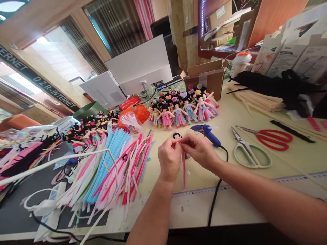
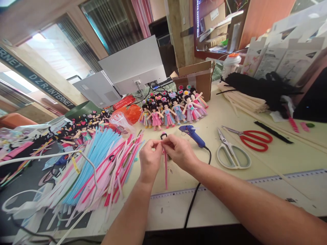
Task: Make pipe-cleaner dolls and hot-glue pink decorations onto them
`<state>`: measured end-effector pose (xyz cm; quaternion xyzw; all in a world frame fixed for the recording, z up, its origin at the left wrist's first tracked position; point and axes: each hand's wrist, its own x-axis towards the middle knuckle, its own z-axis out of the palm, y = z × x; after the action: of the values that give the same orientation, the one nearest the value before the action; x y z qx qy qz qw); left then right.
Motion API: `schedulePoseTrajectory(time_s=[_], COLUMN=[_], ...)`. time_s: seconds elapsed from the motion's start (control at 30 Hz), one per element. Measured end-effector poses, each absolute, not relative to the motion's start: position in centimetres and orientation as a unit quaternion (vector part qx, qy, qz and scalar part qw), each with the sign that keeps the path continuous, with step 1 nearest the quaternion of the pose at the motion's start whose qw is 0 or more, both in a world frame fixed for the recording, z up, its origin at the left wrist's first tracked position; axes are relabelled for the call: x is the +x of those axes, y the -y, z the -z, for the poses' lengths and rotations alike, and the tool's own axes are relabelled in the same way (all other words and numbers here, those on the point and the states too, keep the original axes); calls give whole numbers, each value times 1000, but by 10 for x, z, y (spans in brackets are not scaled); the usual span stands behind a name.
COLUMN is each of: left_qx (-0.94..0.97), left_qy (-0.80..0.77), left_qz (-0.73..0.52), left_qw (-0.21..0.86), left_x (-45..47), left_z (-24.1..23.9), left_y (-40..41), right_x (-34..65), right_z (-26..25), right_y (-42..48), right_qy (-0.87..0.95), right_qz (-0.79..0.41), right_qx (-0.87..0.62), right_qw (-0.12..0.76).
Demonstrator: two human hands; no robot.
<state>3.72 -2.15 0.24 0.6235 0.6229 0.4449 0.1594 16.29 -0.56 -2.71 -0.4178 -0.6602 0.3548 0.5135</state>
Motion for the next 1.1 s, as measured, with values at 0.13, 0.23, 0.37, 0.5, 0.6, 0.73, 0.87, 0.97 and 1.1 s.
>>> schedulePoseTrajectory(time_s=[0.13,0.23,0.37,0.5,0.6,0.73,0.87,0.97,1.1], left_qx=[616,612,614,622,611,562,558,554,527], left_qy=[-632,-635,-632,-612,-588,-573,-570,-559,-539], left_qz=[-442,-443,-450,-465,-479,-494,-491,-493,-508], left_qw=[163,161,147,152,226,335,351,371,416], left_x=[38,40,40,40,39,38,35,34,36], left_z=[-4,-5,-3,-3,-8,-14,-12,-8,-6], left_y=[21,21,21,20,19,19,17,15,16], right_x=[162,161,160,162,165,166,168,171,174], right_z=[26,27,30,29,25,20,17,15,10], right_y=[6,7,5,3,2,2,2,3,4], right_qy=[651,643,634,624,605,588,608,637,680], right_qz=[-364,-375,-394,-408,-425,-447,-416,-364,-276], right_qx=[-425,-426,-422,-411,-412,-417,-442,-465,-476], right_qw=[512,514,516,525,532,530,511,495,485])
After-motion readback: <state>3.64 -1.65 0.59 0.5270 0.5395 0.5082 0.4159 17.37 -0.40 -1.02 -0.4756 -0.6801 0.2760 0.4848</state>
